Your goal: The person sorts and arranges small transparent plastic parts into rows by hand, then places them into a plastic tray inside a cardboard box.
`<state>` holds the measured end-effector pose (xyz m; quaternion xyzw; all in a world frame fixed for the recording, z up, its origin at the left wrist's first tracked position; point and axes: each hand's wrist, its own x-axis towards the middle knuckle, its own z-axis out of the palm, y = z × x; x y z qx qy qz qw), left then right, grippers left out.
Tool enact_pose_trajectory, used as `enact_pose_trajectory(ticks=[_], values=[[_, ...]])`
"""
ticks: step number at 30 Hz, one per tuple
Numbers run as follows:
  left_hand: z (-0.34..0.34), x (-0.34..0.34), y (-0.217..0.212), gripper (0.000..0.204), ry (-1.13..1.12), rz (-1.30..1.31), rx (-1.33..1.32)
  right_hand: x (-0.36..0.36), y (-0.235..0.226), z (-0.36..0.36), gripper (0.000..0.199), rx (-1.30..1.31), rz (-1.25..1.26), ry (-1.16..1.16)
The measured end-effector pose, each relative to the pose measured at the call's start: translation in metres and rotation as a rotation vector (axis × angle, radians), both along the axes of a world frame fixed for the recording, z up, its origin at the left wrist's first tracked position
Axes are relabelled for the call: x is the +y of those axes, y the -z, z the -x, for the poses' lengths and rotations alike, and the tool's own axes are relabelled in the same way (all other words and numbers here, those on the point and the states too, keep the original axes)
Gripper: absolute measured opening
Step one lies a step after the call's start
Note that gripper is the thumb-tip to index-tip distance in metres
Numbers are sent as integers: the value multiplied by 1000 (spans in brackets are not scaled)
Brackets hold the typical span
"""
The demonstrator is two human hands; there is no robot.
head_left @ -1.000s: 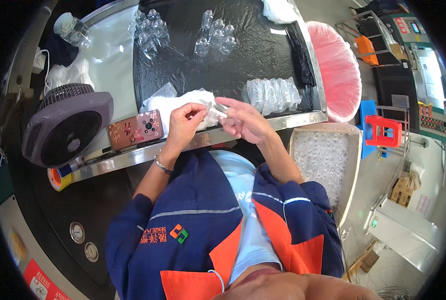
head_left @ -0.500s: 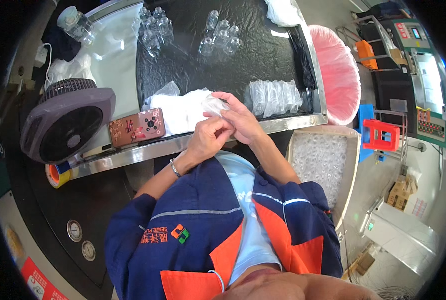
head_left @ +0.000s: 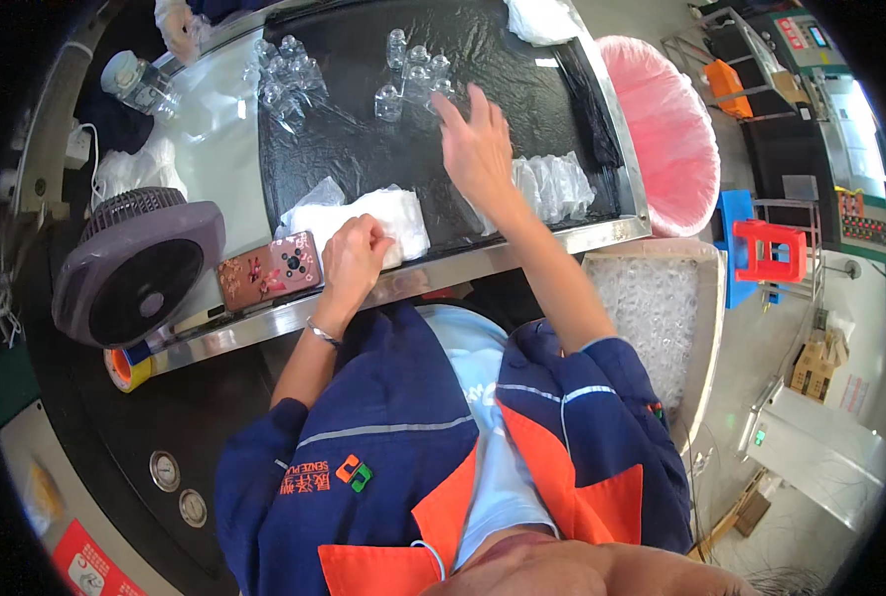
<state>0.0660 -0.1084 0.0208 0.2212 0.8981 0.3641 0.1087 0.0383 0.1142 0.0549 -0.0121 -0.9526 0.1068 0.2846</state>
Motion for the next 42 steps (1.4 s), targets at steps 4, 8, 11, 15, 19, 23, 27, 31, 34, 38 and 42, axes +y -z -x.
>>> enact_pose_trajectory(ticks=[4,8,11,15,19,23,27,31,34,38,42], values=[[1,-2,5,10,-73,-156,48,13,20,37,34,-114,37,7],[3,-7,0,8,-148,-251,-150,15,24,26,28,-104,193,61],[4,-10,0,7,-157,-430,-291,-1,6,-19,26,-135,395,-145],[3,-10,-2,8,-106,-605,-432,-33,-6,-74,25,-491,1399,-236],[-2,-9,-1,8,-16,-684,-452,-42,-4,-77,29,-1012,2036,-244],[-5,-7,0,4,-153,-759,-436,-37,12,-83,29,-858,1684,-231],[-8,4,-14,3,-110,-676,-272,-42,13,-85,29,-705,1852,-94],[-5,9,-35,4,1,-655,-66,-39,-2,-85,29,-572,2110,-135],[-7,15,-38,8,51,-574,138,-37,14,-89,31,-539,2070,-196],[-23,25,-25,13,326,-502,361,-61,4,-85,31,-506,2100,-190],[-31,29,-23,12,308,-583,326,-47,8,-80,28,-704,1960,-426]])
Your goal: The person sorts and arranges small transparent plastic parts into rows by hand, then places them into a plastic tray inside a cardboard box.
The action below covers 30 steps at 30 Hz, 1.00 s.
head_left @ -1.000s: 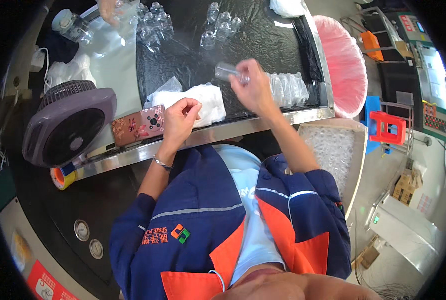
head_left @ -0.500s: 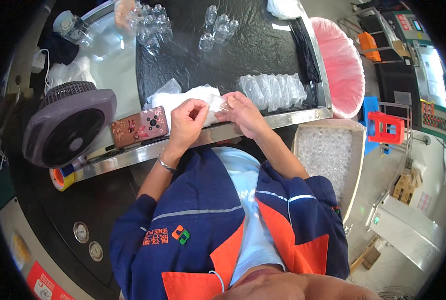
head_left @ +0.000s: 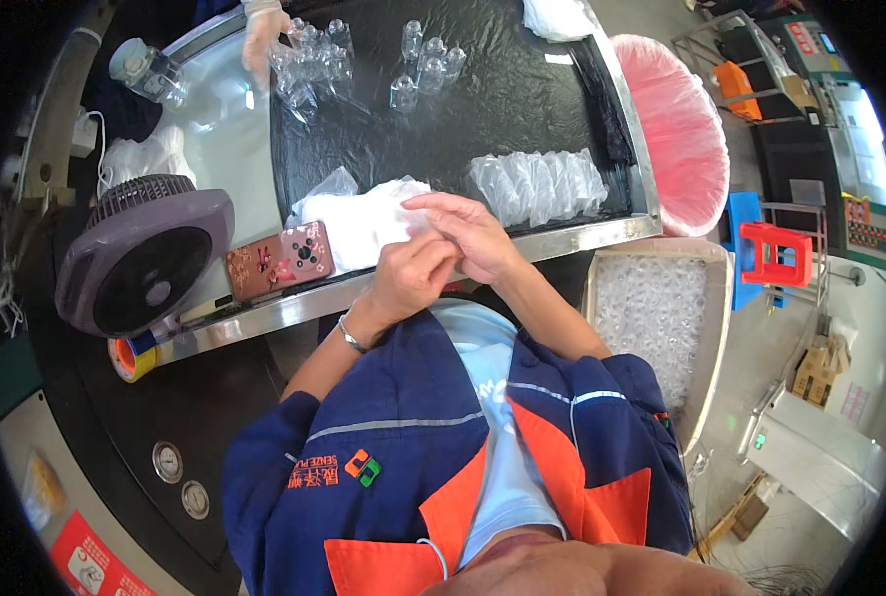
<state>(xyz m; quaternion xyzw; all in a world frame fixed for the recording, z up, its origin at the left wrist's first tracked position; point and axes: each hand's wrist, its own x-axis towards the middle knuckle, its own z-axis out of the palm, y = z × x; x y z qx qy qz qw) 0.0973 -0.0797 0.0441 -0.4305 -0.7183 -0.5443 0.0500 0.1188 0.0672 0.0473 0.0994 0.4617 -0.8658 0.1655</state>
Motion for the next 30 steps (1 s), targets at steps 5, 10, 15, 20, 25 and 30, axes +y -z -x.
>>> enact_pose_trajectory(ticks=[5,10,15,20,25,30], values=[[22,-14,11,19,-241,290,-164,8,12,1,35,522,-1557,129],[29,-26,23,20,-303,618,-282,15,5,-3,47,376,-2201,21],[31,-29,34,10,-370,422,-281,10,-26,55,46,730,-2021,118],[32,-31,31,11,-342,426,-406,5,-4,157,41,999,-2401,109],[30,-35,27,12,-381,365,-498,9,4,153,24,920,-2285,-215],[32,-40,22,6,-292,-108,-1002,13,-3,75,23,786,-1657,231]])
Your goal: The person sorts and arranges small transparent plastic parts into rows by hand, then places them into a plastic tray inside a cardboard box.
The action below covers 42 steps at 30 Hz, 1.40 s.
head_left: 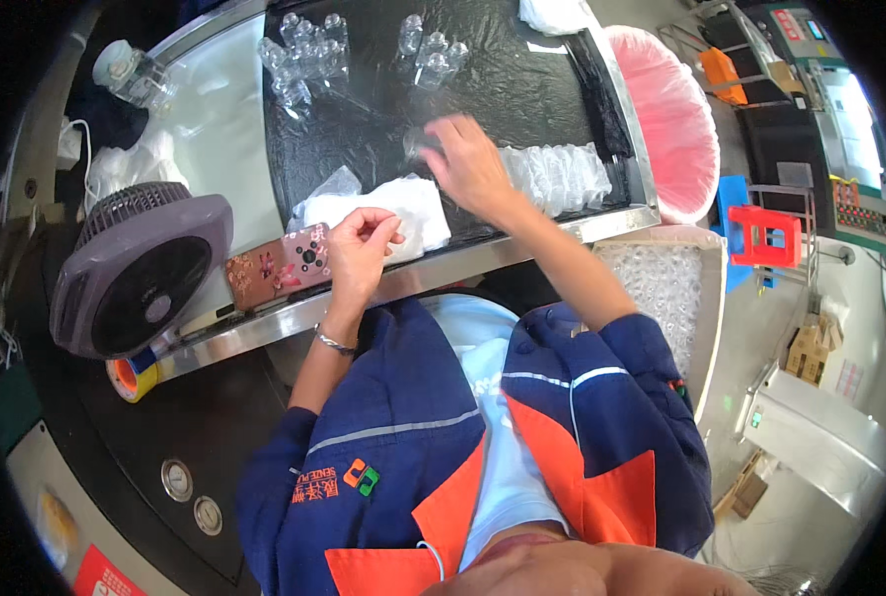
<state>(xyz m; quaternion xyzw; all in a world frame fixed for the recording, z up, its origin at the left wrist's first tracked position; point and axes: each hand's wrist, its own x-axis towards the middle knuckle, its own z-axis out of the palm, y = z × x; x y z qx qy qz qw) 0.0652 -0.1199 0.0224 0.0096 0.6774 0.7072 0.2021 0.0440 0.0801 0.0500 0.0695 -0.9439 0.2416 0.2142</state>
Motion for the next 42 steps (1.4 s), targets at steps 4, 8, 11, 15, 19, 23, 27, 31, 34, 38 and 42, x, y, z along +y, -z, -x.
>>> enact_pose_trajectory(ticks=[4,8,11,15,19,23,27,31,34,38,42], values=[[-1,-2,-2,5,15,-68,-70,0,3,-56,27,-383,664,94],[-4,-22,4,8,54,310,163,-6,2,-81,35,-825,1257,-53],[-4,-28,-2,8,44,344,163,-8,3,-92,42,-886,1187,-88],[-6,-35,2,8,33,291,128,-19,-1,-94,44,-897,1284,-147],[-5,-38,-4,7,50,510,254,-27,2,-96,45,-962,1440,-245],[0,-37,-15,4,-6,314,76,-22,4,-100,47,-955,1362,-204],[-4,-34,-12,4,-7,184,109,-29,-1,-100,49,-897,1384,-200],[-12,-29,-15,1,177,175,41,-41,-3,-95,47,-968,1666,-230],[-11,-30,-22,2,233,197,-11,-37,8,-86,43,-1054,1841,-255],[-12,-38,-5,4,62,-39,-15,-37,11,-84,36,-1045,1883,-197],[-17,-30,-10,3,76,-2,129,-39,13,-94,35,-915,1554,-152]])
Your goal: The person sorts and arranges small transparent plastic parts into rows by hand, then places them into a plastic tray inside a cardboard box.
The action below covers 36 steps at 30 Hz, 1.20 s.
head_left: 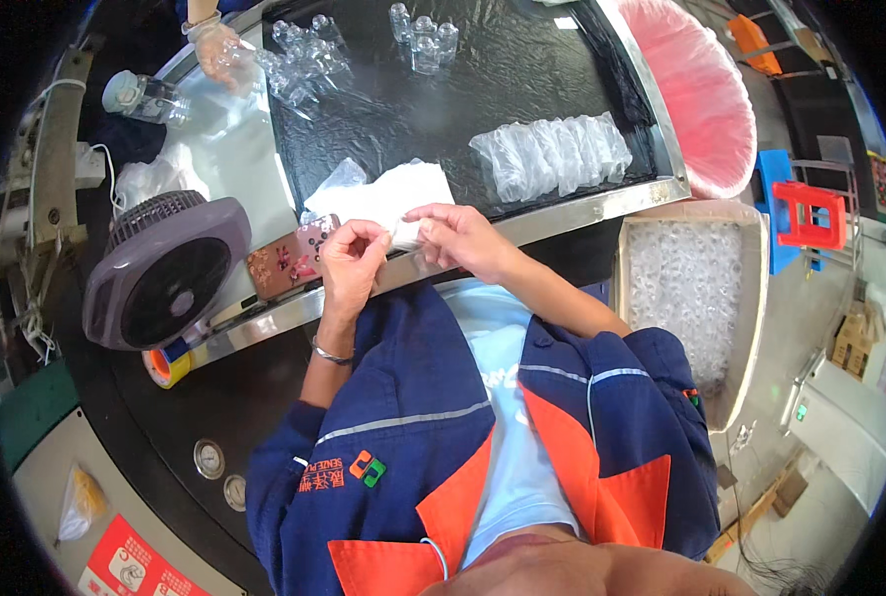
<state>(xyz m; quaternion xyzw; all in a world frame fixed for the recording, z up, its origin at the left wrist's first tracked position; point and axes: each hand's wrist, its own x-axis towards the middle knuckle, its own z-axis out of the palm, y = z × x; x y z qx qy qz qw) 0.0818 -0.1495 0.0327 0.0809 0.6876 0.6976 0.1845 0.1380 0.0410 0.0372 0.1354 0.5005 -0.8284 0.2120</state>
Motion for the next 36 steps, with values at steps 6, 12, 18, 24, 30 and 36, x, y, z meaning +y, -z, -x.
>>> enact_pose_trajectory(ticks=[6,12,18,24,30,36], values=[[1,0,-21,4,160,146,205,4,-19,-8,27,124,-304,-17],[6,-4,-29,5,294,161,256,10,-2,-6,31,30,26,-95],[-19,30,-27,15,417,224,877,-2,9,-9,27,6,-192,54],[-37,47,-25,17,445,123,957,9,-12,-3,23,292,38,-6],[4,43,-11,23,123,619,634,23,13,29,32,796,-1470,187],[19,24,15,17,128,708,372,49,13,11,61,549,-1822,6]])
